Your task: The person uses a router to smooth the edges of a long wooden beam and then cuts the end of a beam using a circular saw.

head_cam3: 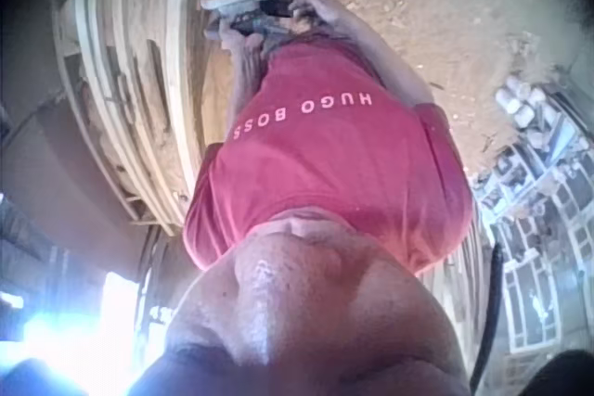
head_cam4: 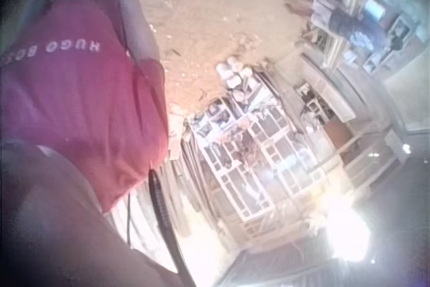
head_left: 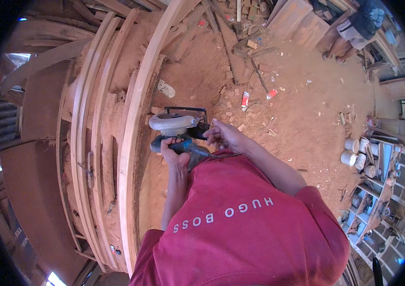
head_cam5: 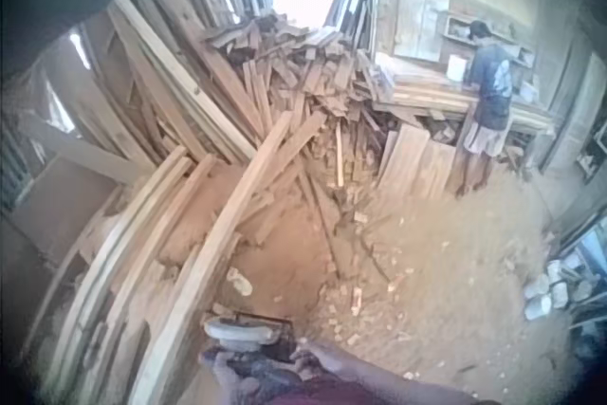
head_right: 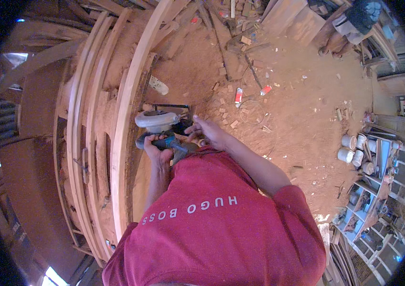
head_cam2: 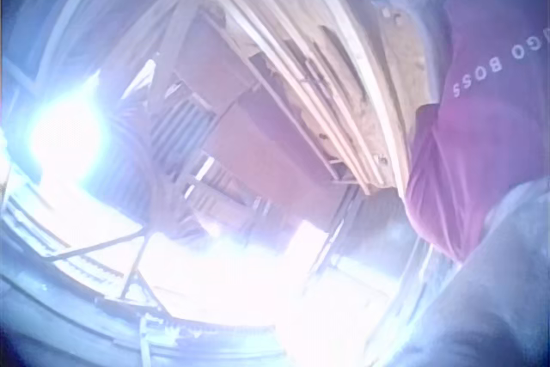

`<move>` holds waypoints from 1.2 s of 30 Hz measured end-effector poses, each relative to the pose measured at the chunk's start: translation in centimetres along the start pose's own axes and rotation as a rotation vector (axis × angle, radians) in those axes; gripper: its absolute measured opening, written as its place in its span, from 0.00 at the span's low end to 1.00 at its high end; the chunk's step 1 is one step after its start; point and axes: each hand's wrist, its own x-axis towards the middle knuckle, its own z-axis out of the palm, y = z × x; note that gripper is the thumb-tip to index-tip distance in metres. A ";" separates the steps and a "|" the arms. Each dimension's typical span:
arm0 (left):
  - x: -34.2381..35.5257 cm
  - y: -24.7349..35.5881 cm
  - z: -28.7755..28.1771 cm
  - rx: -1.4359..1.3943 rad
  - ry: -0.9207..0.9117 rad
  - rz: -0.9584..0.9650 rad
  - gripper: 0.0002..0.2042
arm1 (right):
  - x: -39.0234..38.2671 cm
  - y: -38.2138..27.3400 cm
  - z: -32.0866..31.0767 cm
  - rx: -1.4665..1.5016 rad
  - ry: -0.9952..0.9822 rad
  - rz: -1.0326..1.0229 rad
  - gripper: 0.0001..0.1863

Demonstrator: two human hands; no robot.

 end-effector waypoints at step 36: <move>-2.8 -8.4 5.2 0.266 -0.059 0.036 0.07 | -4.2 -8.0 -5.2 -1.517 0.296 -0.469 0.23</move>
